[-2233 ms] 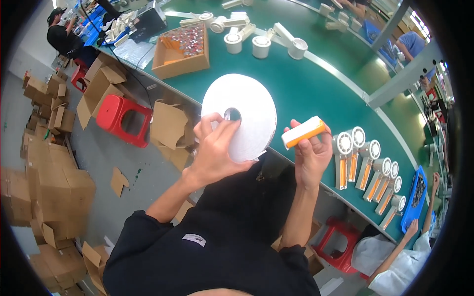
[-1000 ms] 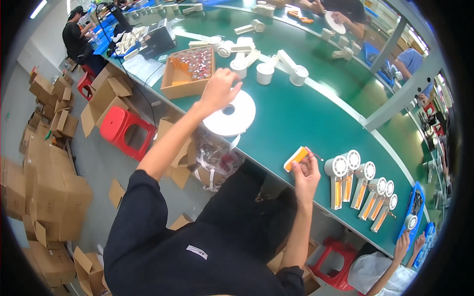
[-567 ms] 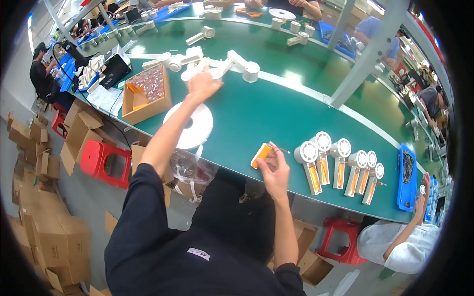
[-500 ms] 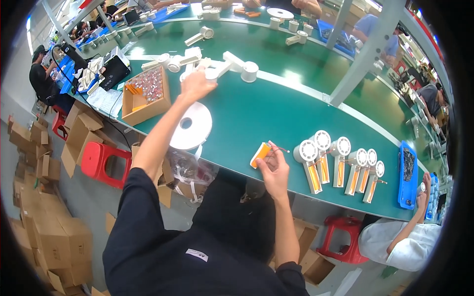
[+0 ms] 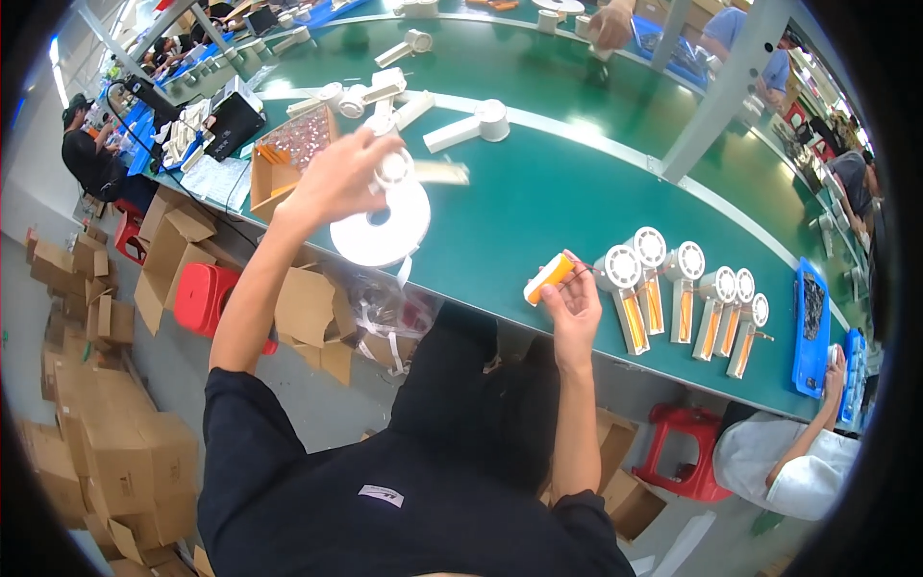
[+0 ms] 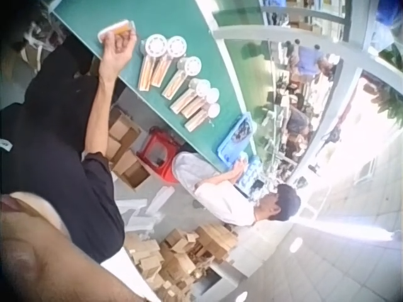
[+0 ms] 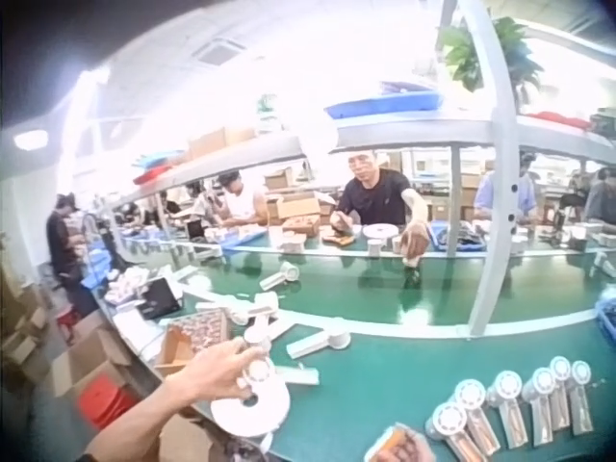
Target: The person applies tape from a roll to batteries and installs the batteries into fan casings by hand.
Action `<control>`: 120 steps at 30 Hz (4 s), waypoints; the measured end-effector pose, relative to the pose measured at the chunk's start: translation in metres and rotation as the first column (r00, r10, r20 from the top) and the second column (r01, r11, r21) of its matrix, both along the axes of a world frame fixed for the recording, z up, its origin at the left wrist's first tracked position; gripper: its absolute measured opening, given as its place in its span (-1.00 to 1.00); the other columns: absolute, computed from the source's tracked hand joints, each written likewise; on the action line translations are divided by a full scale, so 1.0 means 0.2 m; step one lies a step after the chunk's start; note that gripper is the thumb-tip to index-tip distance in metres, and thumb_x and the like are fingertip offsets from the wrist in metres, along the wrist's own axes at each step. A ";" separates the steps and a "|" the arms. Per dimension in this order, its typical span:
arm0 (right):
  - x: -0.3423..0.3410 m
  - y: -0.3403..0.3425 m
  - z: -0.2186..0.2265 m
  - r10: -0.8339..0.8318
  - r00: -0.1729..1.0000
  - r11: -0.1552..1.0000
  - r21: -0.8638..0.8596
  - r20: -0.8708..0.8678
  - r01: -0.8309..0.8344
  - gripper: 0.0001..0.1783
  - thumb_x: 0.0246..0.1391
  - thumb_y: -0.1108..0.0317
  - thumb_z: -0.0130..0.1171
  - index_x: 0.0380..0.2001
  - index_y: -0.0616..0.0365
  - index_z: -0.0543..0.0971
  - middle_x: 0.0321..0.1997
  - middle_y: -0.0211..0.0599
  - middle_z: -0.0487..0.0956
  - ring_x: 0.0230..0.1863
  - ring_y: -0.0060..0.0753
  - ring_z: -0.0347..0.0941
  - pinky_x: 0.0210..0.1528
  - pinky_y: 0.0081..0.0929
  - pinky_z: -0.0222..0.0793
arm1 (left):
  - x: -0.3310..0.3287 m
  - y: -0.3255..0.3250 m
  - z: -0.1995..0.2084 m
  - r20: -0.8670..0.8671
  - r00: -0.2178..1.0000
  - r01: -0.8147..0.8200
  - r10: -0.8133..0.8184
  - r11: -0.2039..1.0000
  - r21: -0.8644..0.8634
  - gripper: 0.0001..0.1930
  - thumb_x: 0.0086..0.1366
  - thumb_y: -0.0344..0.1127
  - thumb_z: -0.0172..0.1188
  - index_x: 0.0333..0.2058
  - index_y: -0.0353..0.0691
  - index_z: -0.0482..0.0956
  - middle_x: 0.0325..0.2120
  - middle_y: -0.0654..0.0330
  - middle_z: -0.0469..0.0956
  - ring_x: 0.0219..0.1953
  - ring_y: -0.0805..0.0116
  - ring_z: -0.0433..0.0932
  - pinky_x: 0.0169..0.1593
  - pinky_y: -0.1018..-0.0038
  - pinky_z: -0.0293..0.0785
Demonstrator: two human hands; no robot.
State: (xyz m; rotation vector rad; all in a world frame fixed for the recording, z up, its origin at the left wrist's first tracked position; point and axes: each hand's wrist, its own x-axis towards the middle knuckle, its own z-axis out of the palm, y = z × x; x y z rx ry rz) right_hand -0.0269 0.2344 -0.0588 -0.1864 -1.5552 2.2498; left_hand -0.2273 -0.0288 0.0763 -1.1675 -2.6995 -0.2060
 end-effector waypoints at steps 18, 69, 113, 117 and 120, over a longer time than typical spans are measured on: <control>0.23 -0.04 0.01 -0.197 0.978 0.961 -0.210 -0.064 0.179 -0.45 0.18 0.59 0.11 0.20 0.25 0.19 0.14 -0.10 0.36 0.15 -0.15 0.41 0.23 -0.12 0.39 | 0.59 0.58 -0.54 0.163 0.986 -0.045 -0.033 0.889 0.455 -0.15 -0.12 0.09 0.48 0.13 -0.24 0.44 0.18 -0.20 0.20 0.16 -0.15 0.27 0.14 -0.04 0.29; -0.03 0.05 0.48 0.085 0.905 -0.574 0.763 0.417 -0.298 -0.38 0.03 0.07 0.27 0.15 0.02 0.41 -0.10 -0.31 0.40 -0.19 -0.29 0.42 -0.16 -0.34 0.32 | 0.56 0.61 -0.67 0.136 0.981 -0.017 -0.140 0.632 0.775 -0.76 0.27 -0.50 0.10 -0.09 -0.36 0.56 -0.01 -0.01 0.44 0.03 0.01 0.35 0.05 0.23 0.36; 0.08 -0.06 0.12 -0.148 0.989 0.102 0.995 0.019 -0.004 -0.76 0.05 0.36 0.15 -0.22 0.20 0.43 -0.37 -0.16 0.47 -0.37 -0.09 0.56 -0.44 -0.22 0.48 | 0.57 0.49 -0.58 0.419 0.773 -0.029 -0.477 0.632 0.774 -0.45 0.33 -0.25 0.06 0.23 -0.39 0.23 0.18 -0.06 0.30 0.22 0.05 0.25 0.31 0.24 0.12; 0.29 0.07 0.28 -0.206 0.963 0.164 0.976 0.175 -0.143 -0.75 -0.01 0.29 0.28 -0.29 0.19 0.53 -0.32 -0.12 0.45 -0.32 -0.07 0.51 -0.33 -0.21 0.46 | 0.57 0.48 -0.49 0.390 0.616 0.063 -0.684 0.537 0.841 -0.41 0.27 -0.23 0.17 0.22 -0.32 0.28 0.20 -0.06 0.30 0.25 0.05 0.29 0.31 0.23 0.15; 0.44 0.22 0.37 -0.315 0.949 0.145 0.988 -0.011 0.060 -0.75 0.05 0.36 0.27 -0.22 0.22 0.52 -0.34 -0.05 0.46 -0.33 0.04 0.45 -0.32 -0.15 0.38 | 0.46 0.36 -0.35 0.332 0.808 0.104 -0.487 0.672 0.733 -0.59 0.26 -0.35 0.18 0.09 -0.27 0.46 0.10 -0.02 0.43 0.22 0.06 0.35 0.28 0.25 0.21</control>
